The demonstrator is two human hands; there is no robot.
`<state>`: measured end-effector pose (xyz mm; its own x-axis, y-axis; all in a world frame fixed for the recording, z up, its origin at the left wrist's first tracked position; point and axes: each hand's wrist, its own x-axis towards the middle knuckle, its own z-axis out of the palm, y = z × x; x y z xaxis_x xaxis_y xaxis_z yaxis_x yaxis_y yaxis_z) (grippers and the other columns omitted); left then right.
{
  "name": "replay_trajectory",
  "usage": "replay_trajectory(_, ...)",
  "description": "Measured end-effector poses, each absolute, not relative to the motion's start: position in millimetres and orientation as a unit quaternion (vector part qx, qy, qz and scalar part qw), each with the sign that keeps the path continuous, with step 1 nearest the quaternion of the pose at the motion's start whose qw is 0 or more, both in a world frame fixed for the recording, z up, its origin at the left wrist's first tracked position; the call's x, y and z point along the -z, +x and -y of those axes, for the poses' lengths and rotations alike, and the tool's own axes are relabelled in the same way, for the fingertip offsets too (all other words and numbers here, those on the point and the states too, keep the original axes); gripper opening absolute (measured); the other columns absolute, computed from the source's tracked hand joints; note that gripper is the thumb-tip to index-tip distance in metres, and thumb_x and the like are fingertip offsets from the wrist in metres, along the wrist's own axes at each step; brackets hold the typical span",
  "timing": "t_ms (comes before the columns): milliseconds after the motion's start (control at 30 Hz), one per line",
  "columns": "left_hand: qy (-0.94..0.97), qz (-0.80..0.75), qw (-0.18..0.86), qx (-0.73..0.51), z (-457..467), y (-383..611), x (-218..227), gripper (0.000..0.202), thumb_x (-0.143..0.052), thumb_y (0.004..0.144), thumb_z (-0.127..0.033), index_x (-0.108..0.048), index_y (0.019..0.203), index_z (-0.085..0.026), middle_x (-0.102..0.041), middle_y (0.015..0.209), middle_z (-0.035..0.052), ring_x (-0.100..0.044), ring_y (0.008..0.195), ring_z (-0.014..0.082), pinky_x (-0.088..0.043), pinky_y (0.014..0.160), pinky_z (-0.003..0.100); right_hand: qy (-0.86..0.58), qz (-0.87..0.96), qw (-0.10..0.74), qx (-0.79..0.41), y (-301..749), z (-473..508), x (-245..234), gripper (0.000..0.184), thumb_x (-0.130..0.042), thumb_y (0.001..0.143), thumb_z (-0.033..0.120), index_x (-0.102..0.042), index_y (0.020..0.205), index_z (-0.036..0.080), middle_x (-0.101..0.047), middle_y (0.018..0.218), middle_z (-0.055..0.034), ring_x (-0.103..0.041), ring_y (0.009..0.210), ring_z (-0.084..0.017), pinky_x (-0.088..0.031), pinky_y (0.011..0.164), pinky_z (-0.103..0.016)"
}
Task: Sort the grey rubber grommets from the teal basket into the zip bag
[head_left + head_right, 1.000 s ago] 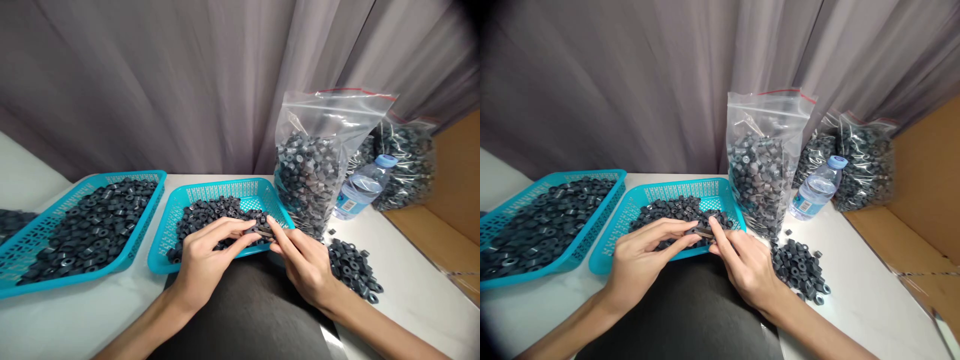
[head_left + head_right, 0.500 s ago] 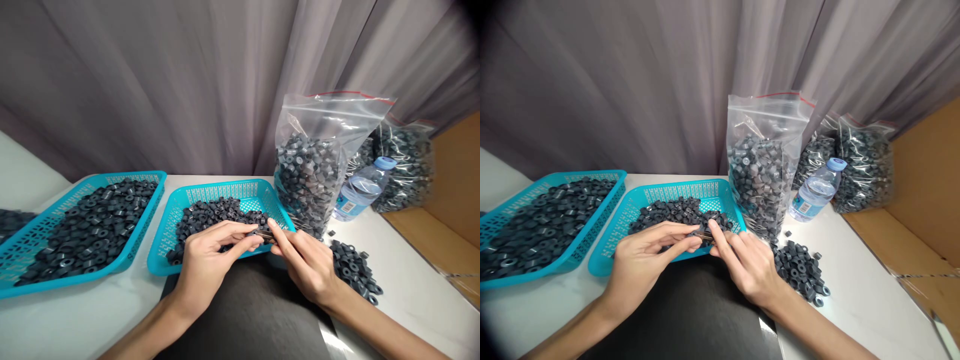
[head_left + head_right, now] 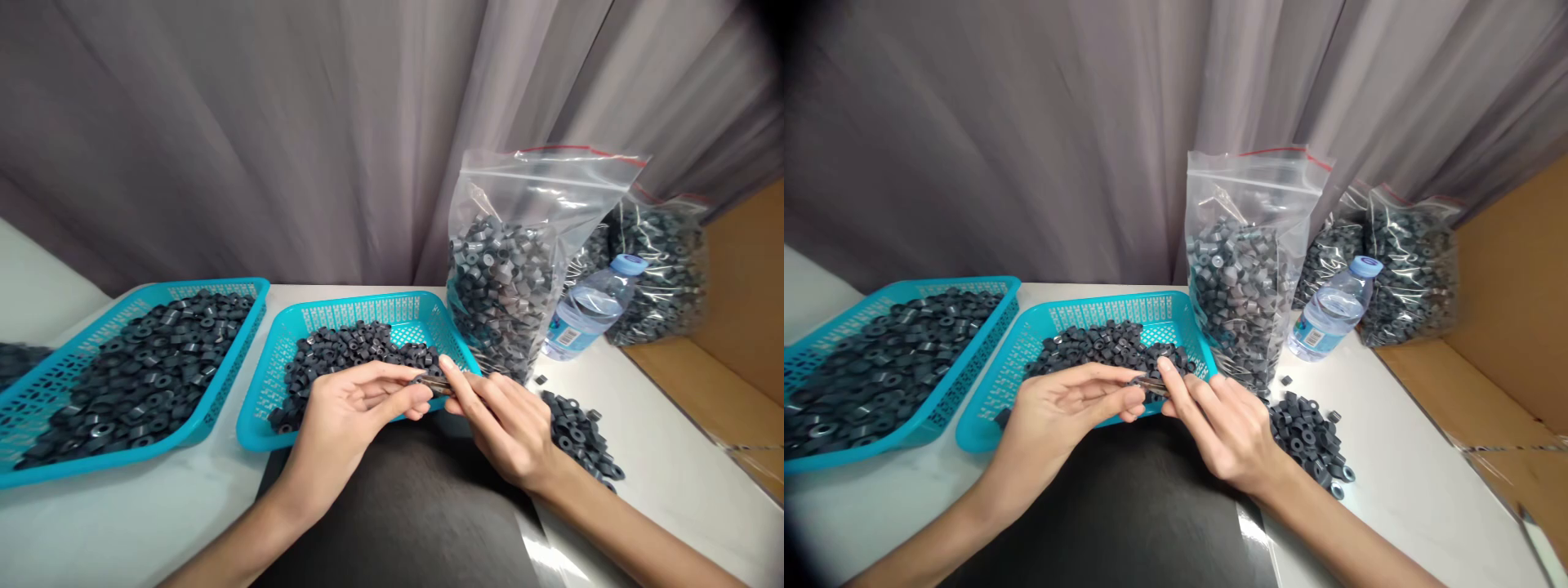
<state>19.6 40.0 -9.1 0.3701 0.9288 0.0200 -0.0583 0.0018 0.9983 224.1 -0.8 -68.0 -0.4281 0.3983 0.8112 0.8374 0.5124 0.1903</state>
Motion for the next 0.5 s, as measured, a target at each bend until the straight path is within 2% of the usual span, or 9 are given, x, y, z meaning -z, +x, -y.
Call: replay_trajectory(500, 0.57, -0.35, 0.655, -0.352, -47, 15, 10, 0.011, -0.081, 0.08, -0.024, -0.078, 0.089, -0.02, -0.078, 0.072, -0.001, -0.071, 0.068, 0.0091, -0.056, 0.071, 0.015, -0.358, 0.786, 0.303, 0.402, 235, -1, 59, 0.06, -0.068, 0.093, 0.018, -0.046, 0.146, -0.002, -0.076, 0.096, -0.0105, -0.061, 0.068, -0.015, -0.047, 0.064, -0.031)
